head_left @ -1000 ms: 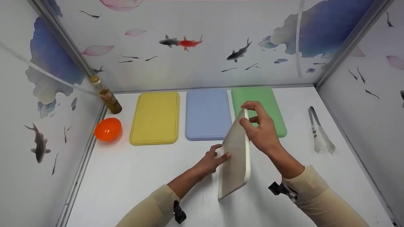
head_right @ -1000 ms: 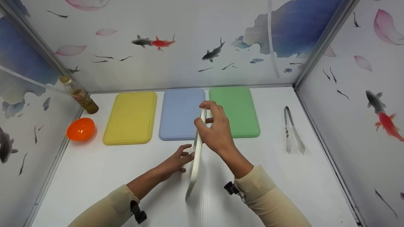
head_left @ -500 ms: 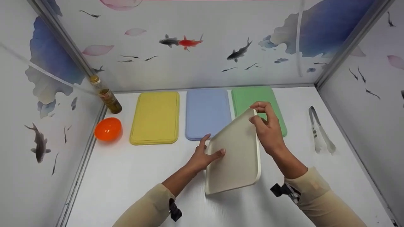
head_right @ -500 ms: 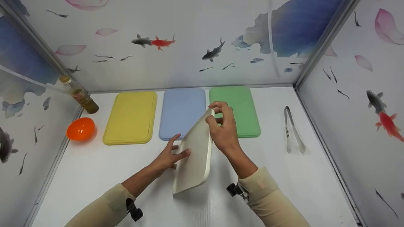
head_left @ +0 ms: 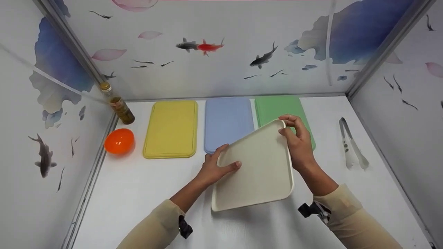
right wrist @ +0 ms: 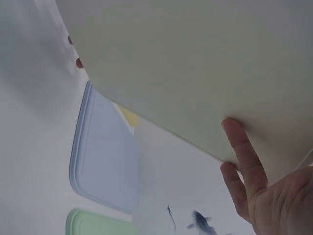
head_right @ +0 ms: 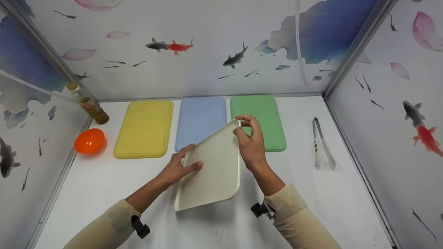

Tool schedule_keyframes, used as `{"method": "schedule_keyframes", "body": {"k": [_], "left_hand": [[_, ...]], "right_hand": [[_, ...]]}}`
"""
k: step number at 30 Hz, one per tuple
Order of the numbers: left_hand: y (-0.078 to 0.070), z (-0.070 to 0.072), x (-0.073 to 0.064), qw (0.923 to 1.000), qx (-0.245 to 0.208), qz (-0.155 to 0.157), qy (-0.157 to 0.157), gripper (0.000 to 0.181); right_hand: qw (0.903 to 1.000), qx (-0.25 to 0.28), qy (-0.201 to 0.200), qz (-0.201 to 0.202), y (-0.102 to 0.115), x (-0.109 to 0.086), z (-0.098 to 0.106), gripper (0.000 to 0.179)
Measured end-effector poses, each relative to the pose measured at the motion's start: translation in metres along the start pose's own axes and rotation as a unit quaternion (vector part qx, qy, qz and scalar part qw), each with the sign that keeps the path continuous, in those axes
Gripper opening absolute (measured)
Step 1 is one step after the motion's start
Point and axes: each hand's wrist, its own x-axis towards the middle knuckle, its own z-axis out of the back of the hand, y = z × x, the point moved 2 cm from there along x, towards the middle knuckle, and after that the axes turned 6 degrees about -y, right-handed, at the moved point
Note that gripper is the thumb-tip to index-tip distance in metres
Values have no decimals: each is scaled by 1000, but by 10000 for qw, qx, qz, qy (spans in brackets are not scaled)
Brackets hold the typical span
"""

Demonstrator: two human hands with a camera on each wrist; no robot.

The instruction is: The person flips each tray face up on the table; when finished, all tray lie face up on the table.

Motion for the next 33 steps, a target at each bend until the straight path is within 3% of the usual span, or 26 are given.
{"method": "schedule_keyframes", "body": {"k": [9,16,22,27,30,33], "left_hand": [[0,16,-4,9979,558,-77,-328,88],[-5,33,-9,9900,1191,-108,-743,86],[-13,42,-12,9760,1916,-41,-1034,90],[-16,47,-16,9666,2319,-97,-1090,89],[-17,49,-19,9626,2472,-226,-1085,87],[-18,51,-22,9579,2639,-377,-1063,85]], "right_hand": [[9987,-485,-78,-93,-9,-2,2,40],[9876,-1551,246,73,-9,-8,-1,44],[9587,-2740,486,586,-11,-14,-8,55],[9248,-3622,719,914,-20,-20,-12,63],[9059,-3998,834,1116,-31,-22,-13,68],[8964,-4156,971,1193,-43,-22,-12,73]]}}
